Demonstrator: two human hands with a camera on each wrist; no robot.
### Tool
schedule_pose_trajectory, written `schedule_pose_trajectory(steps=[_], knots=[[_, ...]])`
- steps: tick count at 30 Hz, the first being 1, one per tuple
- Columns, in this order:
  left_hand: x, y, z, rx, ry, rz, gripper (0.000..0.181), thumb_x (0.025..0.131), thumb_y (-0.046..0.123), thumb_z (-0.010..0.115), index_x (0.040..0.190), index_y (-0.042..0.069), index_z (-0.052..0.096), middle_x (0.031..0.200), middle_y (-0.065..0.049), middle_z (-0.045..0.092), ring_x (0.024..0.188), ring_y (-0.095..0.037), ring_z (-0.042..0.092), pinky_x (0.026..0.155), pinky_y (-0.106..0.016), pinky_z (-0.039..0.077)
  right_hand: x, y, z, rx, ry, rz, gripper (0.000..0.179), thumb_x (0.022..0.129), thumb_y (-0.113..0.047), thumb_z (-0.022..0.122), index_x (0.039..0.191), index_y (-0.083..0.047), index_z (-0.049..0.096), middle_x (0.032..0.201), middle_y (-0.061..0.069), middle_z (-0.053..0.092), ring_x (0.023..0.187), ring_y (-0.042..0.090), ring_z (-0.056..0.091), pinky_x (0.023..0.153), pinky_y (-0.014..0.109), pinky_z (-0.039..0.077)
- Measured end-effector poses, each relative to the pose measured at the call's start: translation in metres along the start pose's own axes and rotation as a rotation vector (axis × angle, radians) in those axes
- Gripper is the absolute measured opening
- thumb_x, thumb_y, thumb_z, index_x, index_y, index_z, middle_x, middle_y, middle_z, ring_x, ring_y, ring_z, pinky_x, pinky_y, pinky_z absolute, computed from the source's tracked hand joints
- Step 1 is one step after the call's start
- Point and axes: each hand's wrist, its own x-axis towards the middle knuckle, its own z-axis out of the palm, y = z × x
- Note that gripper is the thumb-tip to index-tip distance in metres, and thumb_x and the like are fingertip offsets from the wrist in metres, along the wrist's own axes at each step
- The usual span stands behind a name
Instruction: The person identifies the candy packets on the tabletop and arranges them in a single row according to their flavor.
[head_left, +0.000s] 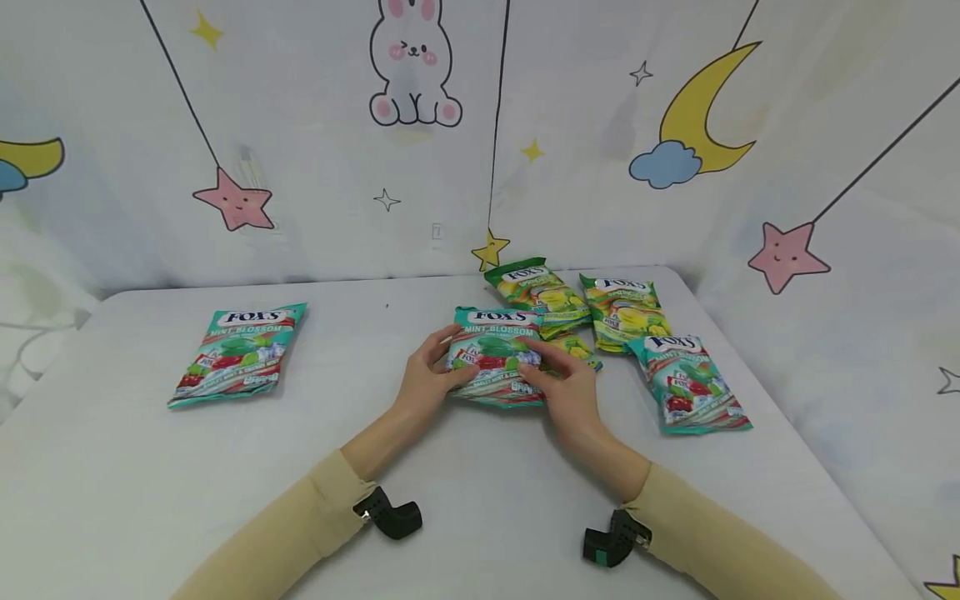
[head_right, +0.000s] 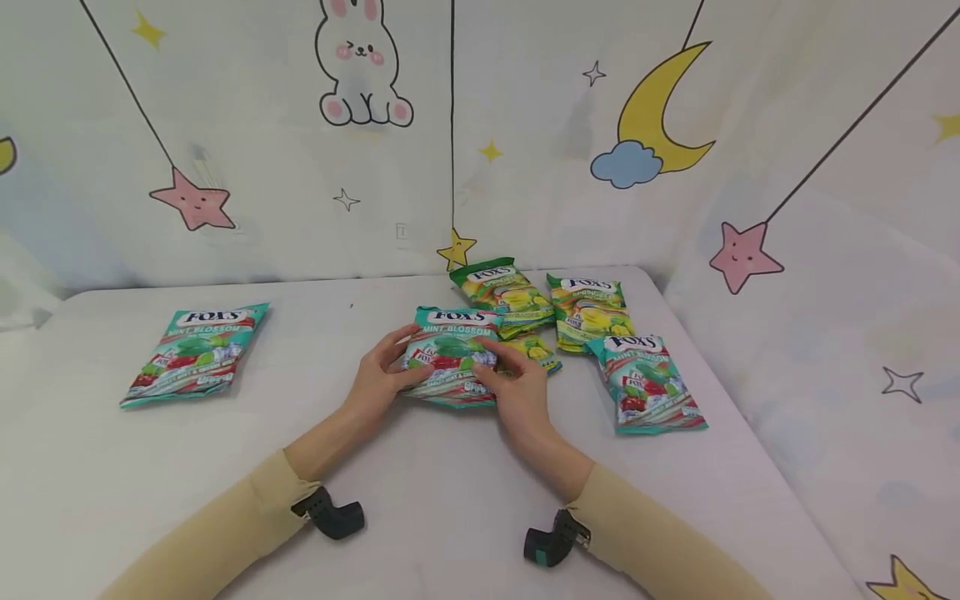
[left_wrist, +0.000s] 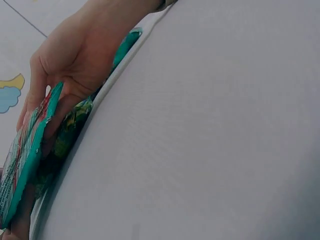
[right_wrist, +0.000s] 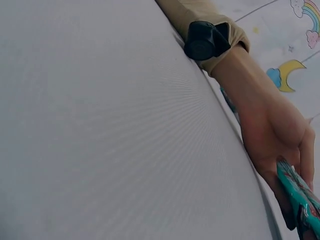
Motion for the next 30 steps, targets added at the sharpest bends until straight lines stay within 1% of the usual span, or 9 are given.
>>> schedule_pose_trajectory(steps=[3,6,11,15,19,21,24,28,30], knots=[[-0.005,0.002,-0.011,0.007,0.02,-0.019,0.069,0.09,0.007,0.071,0.151,0.018,0.041,0.152,-0.013,0.043,0.121,-0.032,0.06,0.085,-0.023,0.053,0.002,-0.001,0.01,-0.014,-0.034,-0.013,0.037,0.09,-0.012,0.073,0.126,-0.021,0.071,0.135,-0.002,0.063,0.126,0.014,0.052,0.096,0.023,0.045],[-0.011,0.004,-0.021,0.026,0.035,-0.036,0.067,0.091,0.008,0.07,0.151,0.018,0.041,0.154,-0.012,0.041,0.123,-0.032,0.058,0.083,-0.019,0.052,0.003,-0.002,0.022,0.003,-0.057,-0.023,0.036,0.089,-0.011,0.074,0.124,-0.021,0.072,0.133,-0.001,0.064,0.126,0.015,0.052,0.101,0.028,0.044],[-0.018,0.004,-0.04,0.085,0.057,-0.034,0.063,0.093,0.008,0.068,0.151,0.014,0.041,0.156,-0.011,0.039,0.13,-0.031,0.053,0.084,-0.013,0.05,0.004,-0.002,0.043,0.029,-0.088,-0.048,0.035,0.088,-0.01,0.075,0.121,-0.021,0.074,0.132,-0.002,0.065,0.127,0.014,0.054,0.105,0.033,0.045],[-0.022,0.006,-0.053,0.114,0.081,-0.034,0.062,0.094,0.009,0.067,0.151,0.013,0.041,0.157,-0.01,0.038,0.134,-0.029,0.05,0.085,-0.011,0.049,0.006,0.0,0.058,0.028,-0.091,-0.065,0.035,0.087,-0.01,0.076,0.12,-0.021,0.074,0.131,0.0,0.066,0.127,0.018,0.054,0.097,0.03,0.049],[-0.025,0.008,-0.064,0.143,0.103,-0.039,0.062,0.094,0.009,0.067,0.151,0.013,0.041,0.157,-0.012,0.038,0.131,-0.031,0.052,0.084,-0.01,0.048,0.008,0.002,0.069,0.023,-0.089,-0.05,0.035,0.087,-0.01,0.077,0.118,-0.024,0.075,0.131,0.001,0.065,0.126,0.02,0.053,0.09,0.028,0.05],[-0.027,0.009,-0.068,0.157,0.116,-0.042,0.062,0.094,0.01,0.067,0.151,0.013,0.042,0.157,-0.012,0.038,0.131,-0.031,0.052,0.084,-0.009,0.048,0.01,0.003,0.074,0.016,-0.097,-0.041,0.034,0.087,-0.011,0.077,0.118,-0.025,0.075,0.131,0.0,0.064,0.126,0.02,0.053,0.092,0.029,0.05],[-0.028,0.009,-0.075,0.17,0.132,-0.048,0.062,0.094,0.011,0.067,0.151,0.013,0.041,0.158,-0.012,0.038,0.132,-0.03,0.05,0.084,-0.008,0.047,0.012,0.004,0.08,0.017,-0.123,-0.028,0.033,0.088,-0.014,0.076,0.119,-0.027,0.075,0.132,-0.001,0.063,0.127,0.019,0.052,0.097,0.034,0.05],[-0.03,0.007,-0.084,0.175,0.146,-0.057,0.062,0.095,0.014,0.067,0.152,0.014,0.041,0.158,-0.011,0.037,0.132,-0.03,0.051,0.084,-0.008,0.047,0.014,0.005,0.089,0.025,-0.151,-0.033,0.034,0.088,-0.014,0.076,0.12,-0.026,0.074,0.133,-0.002,0.063,0.129,0.019,0.052,0.104,0.04,0.046],[-0.031,0.007,-0.088,0.183,0.153,-0.062,0.063,0.095,0.015,0.067,0.152,0.014,0.04,0.158,-0.012,0.037,0.131,-0.031,0.051,0.083,-0.008,0.047,0.016,0.006,0.093,0.018,-0.159,-0.033,0.034,0.088,-0.015,0.076,0.12,-0.026,0.074,0.132,-0.003,0.063,0.129,0.018,0.052,0.105,0.04,0.045]])
